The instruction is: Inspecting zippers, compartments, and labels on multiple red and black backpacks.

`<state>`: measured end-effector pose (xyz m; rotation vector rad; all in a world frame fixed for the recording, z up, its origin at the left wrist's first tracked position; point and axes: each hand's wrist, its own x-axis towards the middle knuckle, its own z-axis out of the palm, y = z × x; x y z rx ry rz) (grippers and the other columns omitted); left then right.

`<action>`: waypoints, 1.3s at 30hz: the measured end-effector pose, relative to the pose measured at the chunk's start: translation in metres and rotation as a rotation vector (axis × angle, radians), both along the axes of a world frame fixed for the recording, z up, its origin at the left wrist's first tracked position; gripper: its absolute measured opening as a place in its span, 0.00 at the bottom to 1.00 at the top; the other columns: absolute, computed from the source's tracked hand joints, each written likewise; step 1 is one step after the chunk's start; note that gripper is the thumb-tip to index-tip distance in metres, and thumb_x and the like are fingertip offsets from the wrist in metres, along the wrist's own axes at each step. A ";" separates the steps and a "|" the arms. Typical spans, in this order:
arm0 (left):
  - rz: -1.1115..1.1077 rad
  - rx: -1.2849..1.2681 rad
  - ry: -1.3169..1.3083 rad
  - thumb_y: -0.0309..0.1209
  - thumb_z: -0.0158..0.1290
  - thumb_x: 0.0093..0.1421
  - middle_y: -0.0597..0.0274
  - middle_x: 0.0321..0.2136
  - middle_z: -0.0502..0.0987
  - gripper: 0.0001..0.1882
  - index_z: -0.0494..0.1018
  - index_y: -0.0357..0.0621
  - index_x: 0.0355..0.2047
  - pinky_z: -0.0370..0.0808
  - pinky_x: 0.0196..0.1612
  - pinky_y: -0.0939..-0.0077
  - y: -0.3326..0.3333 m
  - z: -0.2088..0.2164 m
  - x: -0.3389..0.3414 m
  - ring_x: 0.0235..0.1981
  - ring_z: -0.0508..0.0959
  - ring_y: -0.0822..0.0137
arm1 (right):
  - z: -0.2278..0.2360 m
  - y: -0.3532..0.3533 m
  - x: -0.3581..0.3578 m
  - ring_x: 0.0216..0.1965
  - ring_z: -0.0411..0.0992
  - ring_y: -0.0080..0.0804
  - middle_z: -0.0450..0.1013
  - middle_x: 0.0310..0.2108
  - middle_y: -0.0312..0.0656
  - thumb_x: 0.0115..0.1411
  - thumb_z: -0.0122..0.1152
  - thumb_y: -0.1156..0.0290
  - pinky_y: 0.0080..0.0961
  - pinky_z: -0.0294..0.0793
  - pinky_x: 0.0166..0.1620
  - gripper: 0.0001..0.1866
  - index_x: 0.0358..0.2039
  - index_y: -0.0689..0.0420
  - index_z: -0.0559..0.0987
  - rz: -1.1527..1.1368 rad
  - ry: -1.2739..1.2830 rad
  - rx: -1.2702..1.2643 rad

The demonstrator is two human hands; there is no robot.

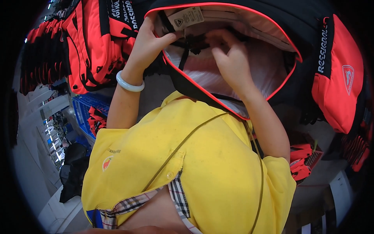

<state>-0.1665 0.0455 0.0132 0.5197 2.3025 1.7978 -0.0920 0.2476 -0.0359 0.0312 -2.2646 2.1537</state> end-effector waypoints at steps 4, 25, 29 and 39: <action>0.076 -0.206 0.162 0.30 0.65 0.45 0.50 0.38 0.79 0.31 0.67 0.34 0.49 0.77 0.44 0.74 0.007 -0.001 0.003 0.40 0.81 0.61 | 0.018 -0.010 -0.007 0.39 0.75 0.29 0.77 0.36 0.44 0.57 0.62 0.71 0.23 0.72 0.46 0.12 0.40 0.62 0.76 -0.055 0.023 -0.096; -0.197 -0.041 -0.096 0.21 0.52 0.47 0.60 0.51 0.69 0.38 0.58 0.34 0.62 0.69 0.51 0.79 -0.025 -0.003 0.002 0.51 0.70 0.71 | 0.054 -0.006 -0.032 0.35 0.75 0.23 0.79 0.34 0.39 0.56 0.64 0.66 0.22 0.73 0.42 0.17 0.42 0.65 0.79 0.199 -0.168 -0.132; -0.246 -0.057 -0.137 0.20 0.49 0.48 0.63 0.46 0.72 0.35 0.60 0.35 0.61 0.71 0.44 0.82 -0.025 0.014 0.012 0.43 0.71 0.75 | 0.053 -0.014 -0.020 0.34 0.76 0.27 0.79 0.33 0.43 0.55 0.62 0.71 0.22 0.73 0.42 0.15 0.41 0.67 0.77 0.119 -0.033 0.152; -0.214 -0.162 -0.001 0.20 0.47 0.46 0.68 0.29 0.71 0.33 0.65 0.34 0.58 0.67 0.31 0.84 -0.022 0.016 0.019 0.27 0.67 0.79 | 0.068 -0.028 0.020 0.36 0.78 0.29 0.78 0.33 0.41 0.56 0.59 0.83 0.21 0.74 0.42 0.15 0.45 0.59 0.73 -0.033 0.163 0.185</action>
